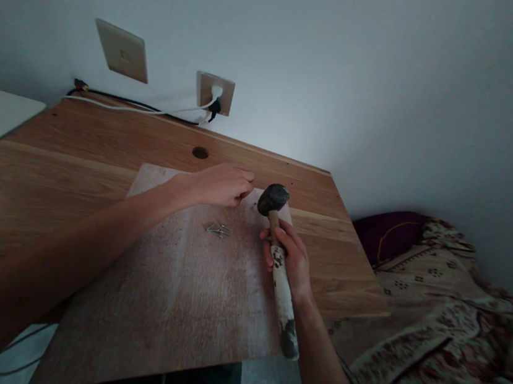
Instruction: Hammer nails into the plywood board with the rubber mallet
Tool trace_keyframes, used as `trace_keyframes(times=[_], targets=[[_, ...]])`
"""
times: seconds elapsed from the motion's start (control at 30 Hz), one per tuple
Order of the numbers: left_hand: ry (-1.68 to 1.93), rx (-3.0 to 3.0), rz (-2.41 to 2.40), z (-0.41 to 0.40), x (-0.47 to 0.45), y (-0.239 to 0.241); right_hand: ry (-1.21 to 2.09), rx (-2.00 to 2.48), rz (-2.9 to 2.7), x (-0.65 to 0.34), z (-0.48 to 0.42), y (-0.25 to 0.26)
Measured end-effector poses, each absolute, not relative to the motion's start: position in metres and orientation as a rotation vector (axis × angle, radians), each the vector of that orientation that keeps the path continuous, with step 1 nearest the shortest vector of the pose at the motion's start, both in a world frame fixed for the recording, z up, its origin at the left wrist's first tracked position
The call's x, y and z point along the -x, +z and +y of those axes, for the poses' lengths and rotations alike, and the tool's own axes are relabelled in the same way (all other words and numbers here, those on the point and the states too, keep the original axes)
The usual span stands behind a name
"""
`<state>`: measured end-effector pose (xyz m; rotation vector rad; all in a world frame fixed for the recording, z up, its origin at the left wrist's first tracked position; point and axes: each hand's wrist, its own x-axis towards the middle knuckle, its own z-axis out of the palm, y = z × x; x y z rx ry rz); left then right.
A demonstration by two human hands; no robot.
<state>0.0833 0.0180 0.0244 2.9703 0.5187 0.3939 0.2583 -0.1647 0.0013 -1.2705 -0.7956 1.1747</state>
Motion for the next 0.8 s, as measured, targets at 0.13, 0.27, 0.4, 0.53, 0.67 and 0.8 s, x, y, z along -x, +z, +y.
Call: trace_keyframes(times=[0.13,0.27,0.4,0.53,0.67,0.8], targets=[[0.363,-2.946,0.531,0.020,-0.083,0.024,1.180,1.263,-0.799,-0.258,-0.164,0.002],[0.338,-2.901,0.525,0.021,-0.081,0.027,1.180,1.280,-0.791,-0.258,-0.164,0.001],[0.316,-2.779,0.485,0.021,-0.080,0.027,1.180,1.274,-0.802,-0.257,-0.165,0.001],[0.312,-2.566,0.453,0.024,-0.080,0.021,1.175,1.278,-0.803,-0.258,-0.164,0.002],[0.344,-2.338,0.450,0.032,-0.081,0.006,1.171,1.290,-0.814,-0.260,-0.164,-0.002],[0.390,-2.207,0.422,0.040,-0.083,-0.010,1.138,1.281,-0.811,-0.260,-0.164,-0.004]])
